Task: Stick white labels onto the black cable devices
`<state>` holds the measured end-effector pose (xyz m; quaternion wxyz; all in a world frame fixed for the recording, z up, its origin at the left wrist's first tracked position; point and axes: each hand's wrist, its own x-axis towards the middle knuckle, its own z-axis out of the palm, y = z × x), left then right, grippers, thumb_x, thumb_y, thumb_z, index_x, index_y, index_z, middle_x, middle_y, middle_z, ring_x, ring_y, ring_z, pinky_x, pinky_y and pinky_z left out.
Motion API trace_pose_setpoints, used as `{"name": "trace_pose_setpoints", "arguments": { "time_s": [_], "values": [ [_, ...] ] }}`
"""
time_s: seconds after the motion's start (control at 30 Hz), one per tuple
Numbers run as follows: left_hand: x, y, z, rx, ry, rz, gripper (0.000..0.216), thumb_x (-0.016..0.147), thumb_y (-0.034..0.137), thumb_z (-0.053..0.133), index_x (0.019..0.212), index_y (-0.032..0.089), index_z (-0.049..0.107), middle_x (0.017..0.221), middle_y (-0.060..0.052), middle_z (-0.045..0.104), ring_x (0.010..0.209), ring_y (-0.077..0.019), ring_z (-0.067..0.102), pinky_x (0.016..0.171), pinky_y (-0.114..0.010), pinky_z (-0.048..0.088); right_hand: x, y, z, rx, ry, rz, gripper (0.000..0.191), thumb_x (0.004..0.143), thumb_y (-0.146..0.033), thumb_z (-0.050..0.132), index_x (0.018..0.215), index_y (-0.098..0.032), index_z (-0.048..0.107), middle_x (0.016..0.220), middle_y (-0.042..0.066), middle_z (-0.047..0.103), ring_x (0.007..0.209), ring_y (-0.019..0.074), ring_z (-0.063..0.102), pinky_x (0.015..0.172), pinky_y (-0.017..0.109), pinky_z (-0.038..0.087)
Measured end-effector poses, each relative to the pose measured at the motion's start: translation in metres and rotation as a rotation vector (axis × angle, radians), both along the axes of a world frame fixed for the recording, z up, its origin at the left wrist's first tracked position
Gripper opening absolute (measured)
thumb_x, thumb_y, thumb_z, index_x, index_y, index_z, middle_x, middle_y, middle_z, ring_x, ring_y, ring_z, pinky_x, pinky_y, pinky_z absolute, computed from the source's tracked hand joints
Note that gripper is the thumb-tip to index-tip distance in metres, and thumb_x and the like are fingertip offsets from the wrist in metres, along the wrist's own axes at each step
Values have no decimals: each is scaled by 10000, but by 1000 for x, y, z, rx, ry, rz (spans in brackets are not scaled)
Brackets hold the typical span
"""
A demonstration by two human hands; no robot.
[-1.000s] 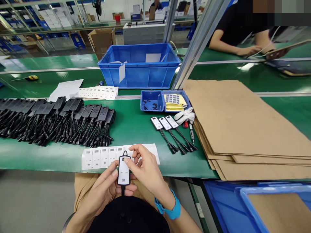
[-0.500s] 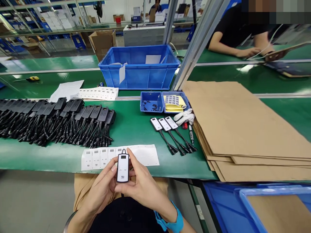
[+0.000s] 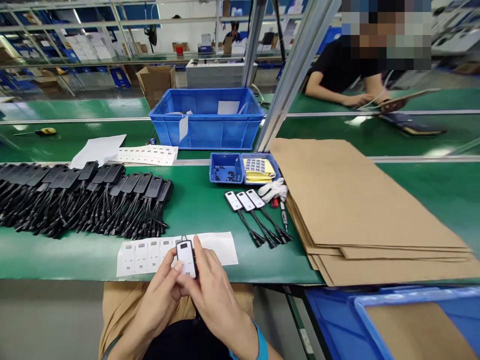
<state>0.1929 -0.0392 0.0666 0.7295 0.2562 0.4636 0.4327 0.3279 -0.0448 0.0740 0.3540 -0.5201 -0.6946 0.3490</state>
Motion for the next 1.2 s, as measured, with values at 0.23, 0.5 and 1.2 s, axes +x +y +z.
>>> {"name": "trace_pose_setpoints", "arguments": {
  "time_s": [0.23,0.5,1.2],
  "values": [
    [-8,4,2,295,100,-331,577,932,470,480,1448,277,308,1329,-127,565,1208,-270,548,1067,-461,406,48,50,16,156,-415,-163,449,920,-193,509,1361,-123,462,1009,126,618,861,257,618,762,373,535],
    [-37,-5,-47,1261,1139,-181,371,873,79,528,1197,245,603,1235,-70,645,1178,-226,583,1050,-400,463,107,121,6,78,-1014,-527,351,869,-142,563,1213,-69,577,1045,194,599,936,334,572,752,402,464],
    [-65,-18,-75,1242,1305,27,352,846,-20,412,1049,211,583,1088,-83,678,1174,-231,576,1030,-445,477,-13,69,-21,167,-216,117,130,831,-61,605,825,-184,646,851,51,583,828,223,563,741,370,493]
  ]
}}
